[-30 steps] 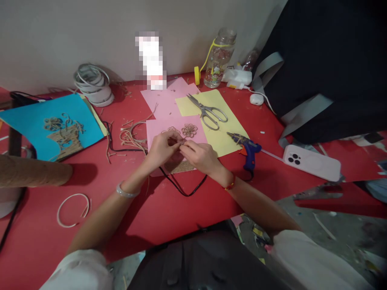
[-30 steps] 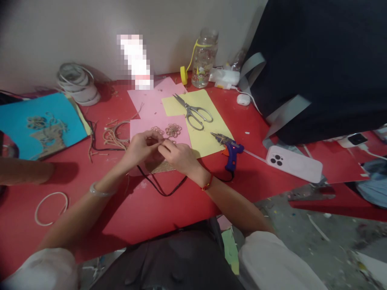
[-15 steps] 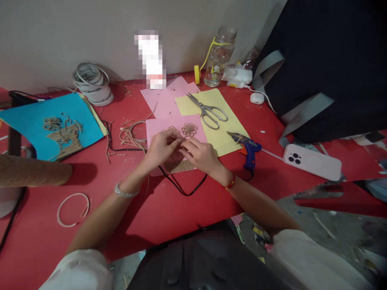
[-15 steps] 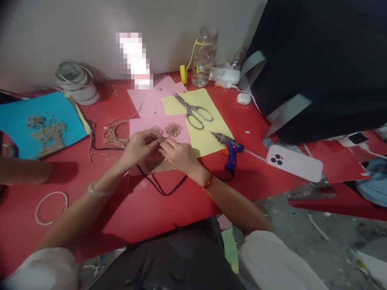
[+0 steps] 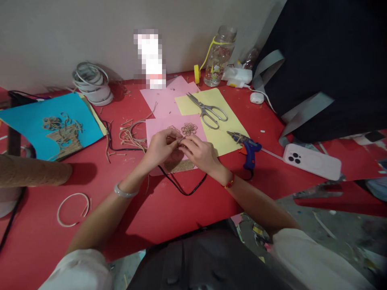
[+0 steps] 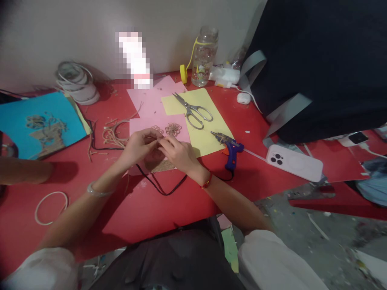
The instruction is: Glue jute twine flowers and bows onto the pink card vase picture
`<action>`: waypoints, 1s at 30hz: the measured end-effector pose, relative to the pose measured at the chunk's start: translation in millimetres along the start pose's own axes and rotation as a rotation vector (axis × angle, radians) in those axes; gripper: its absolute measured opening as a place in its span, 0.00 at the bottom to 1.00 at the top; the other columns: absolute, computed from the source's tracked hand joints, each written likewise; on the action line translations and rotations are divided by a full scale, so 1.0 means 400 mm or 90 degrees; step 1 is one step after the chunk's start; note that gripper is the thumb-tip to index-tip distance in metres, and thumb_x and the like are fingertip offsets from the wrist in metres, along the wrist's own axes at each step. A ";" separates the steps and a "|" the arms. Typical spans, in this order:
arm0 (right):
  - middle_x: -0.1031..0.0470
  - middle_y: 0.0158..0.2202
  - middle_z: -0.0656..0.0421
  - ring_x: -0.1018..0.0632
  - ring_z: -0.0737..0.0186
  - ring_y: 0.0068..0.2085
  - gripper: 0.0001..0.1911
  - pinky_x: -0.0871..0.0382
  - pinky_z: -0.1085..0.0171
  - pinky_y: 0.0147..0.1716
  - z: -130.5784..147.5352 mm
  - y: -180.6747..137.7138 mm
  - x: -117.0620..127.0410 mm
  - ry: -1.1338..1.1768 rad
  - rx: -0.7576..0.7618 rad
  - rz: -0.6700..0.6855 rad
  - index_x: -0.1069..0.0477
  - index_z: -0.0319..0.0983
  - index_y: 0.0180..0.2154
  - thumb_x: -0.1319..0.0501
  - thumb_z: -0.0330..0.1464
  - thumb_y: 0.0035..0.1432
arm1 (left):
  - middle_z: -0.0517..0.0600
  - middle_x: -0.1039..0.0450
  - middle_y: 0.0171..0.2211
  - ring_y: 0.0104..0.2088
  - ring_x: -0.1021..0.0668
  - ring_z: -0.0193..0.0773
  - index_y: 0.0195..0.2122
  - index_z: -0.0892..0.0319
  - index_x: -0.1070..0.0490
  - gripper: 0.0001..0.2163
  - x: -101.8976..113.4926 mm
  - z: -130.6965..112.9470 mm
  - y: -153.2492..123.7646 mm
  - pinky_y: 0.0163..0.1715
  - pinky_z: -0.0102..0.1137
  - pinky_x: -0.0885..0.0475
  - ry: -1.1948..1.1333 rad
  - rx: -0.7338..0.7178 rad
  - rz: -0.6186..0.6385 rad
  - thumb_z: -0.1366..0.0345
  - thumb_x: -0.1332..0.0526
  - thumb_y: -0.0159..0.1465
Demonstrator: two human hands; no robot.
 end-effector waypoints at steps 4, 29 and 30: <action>0.20 0.44 0.52 0.20 0.60 0.42 0.14 0.31 0.64 0.36 0.000 0.008 0.002 0.026 -0.020 -0.004 0.24 0.38 0.46 0.46 0.36 0.73 | 0.52 0.20 0.36 0.37 0.18 0.37 0.38 0.61 0.26 0.06 -0.002 0.003 0.001 0.40 0.32 0.22 -0.014 -0.003 -0.002 0.66 0.36 0.61; 0.19 0.43 0.53 0.19 0.59 0.45 0.11 0.28 0.63 0.42 -0.012 0.010 -0.002 0.130 -0.055 -0.014 0.21 0.39 0.42 0.43 0.31 0.71 | 0.52 0.20 0.36 0.36 0.18 0.38 0.38 0.61 0.26 0.07 0.008 -0.035 -0.007 0.37 0.30 0.23 0.024 0.003 0.006 0.62 0.36 0.64; 0.19 0.43 0.53 0.19 0.59 0.44 0.10 0.28 0.63 0.41 -0.014 0.010 -0.001 0.139 -0.056 -0.017 0.21 0.39 0.42 0.42 0.32 0.70 | 0.52 0.20 0.36 0.36 0.18 0.38 0.38 0.61 0.26 0.07 0.008 -0.038 -0.007 0.37 0.30 0.23 0.029 0.000 0.011 0.62 0.36 0.64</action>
Point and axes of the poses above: each hand's wrist, its own y-axis towards the middle knuckle, its own x-axis out of the back of the hand, z = x × y, the point moved 6 cm from there along y, towards the middle knuckle
